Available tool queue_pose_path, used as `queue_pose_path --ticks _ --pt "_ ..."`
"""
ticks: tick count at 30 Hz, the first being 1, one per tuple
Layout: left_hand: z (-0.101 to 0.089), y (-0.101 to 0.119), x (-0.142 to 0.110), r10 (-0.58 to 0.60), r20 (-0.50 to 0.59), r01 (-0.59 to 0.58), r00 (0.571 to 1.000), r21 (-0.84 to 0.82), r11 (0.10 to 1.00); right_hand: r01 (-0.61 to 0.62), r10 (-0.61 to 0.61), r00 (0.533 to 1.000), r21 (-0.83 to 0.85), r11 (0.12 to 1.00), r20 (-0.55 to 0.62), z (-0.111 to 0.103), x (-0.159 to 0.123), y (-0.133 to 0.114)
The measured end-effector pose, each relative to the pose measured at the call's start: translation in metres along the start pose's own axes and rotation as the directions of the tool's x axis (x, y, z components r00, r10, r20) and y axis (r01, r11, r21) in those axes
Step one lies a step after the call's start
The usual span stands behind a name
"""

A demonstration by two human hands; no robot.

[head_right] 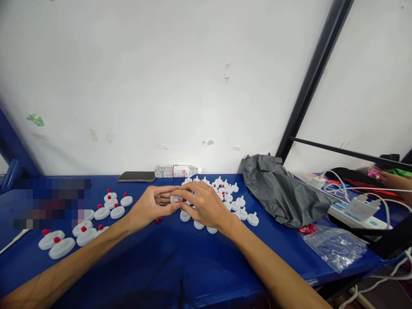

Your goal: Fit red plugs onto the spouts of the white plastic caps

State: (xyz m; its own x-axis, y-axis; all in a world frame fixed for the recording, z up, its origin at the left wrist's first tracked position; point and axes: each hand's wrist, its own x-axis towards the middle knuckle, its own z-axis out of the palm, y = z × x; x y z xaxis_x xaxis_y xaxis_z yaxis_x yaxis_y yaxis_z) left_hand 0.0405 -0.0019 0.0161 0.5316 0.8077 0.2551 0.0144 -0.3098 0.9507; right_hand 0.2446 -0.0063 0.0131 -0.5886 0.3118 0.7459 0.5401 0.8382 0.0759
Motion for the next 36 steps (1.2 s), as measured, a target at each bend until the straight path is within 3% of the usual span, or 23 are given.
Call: queue_pose_path --ticks 3,7,9,11,13,15,19,25,31,36 --pt "0.001 0.003 0.000 0.021 0.010 -0.022 1.000 0.045 0.999 -0.027 0.027 0.999 -0.003 1.000 0.022 0.000 -0.001 0.000" --pt "-0.003 0.005 0.001 0.091 -0.016 -0.079 0.996 0.369 0.926 -0.065 0.066 0.998 -0.018 0.998 0.021 -0.002 -0.001 0.004" --pt "-0.009 0.003 0.001 0.154 -0.005 -0.120 0.988 0.606 0.787 -0.112 0.112 0.994 -0.044 0.993 0.004 -0.007 0.001 0.009" --pt "-0.016 -0.001 0.002 0.219 0.069 -0.184 0.973 0.803 0.567 -0.198 0.199 0.980 -0.097 0.975 -0.002 -0.015 0.002 0.017" --pt "-0.022 -0.003 0.002 0.222 0.147 -0.224 0.964 0.898 0.378 -0.320 0.326 0.945 -0.174 0.931 0.003 -0.027 0.002 0.029" --pt "-0.027 -0.004 0.001 0.180 0.176 -0.224 0.968 0.927 0.301 -0.457 0.475 0.880 -0.253 0.853 0.014 -0.040 -0.001 0.044" --pt "-0.029 -0.004 -0.002 0.103 0.171 -0.192 0.980 0.947 0.259 -0.616 0.711 0.695 -0.419 0.667 0.110 -0.064 -0.012 0.074" --pt "-0.029 -0.007 -0.005 0.016 0.159 -0.158 0.987 0.953 0.259 -0.629 0.889 0.423 -0.649 0.429 0.177 -0.081 -0.028 0.094" --pt "-0.035 -0.008 -0.001 0.006 0.131 -0.127 0.991 0.949 0.289 -0.649 0.928 0.297 -0.665 0.369 0.225 -0.074 -0.043 0.106" --pt "-0.049 -0.009 0.005 -0.035 0.079 -0.063 0.996 0.942 0.329 -0.652 0.928 0.256 -0.660 0.372 0.270 -0.070 -0.048 0.112"
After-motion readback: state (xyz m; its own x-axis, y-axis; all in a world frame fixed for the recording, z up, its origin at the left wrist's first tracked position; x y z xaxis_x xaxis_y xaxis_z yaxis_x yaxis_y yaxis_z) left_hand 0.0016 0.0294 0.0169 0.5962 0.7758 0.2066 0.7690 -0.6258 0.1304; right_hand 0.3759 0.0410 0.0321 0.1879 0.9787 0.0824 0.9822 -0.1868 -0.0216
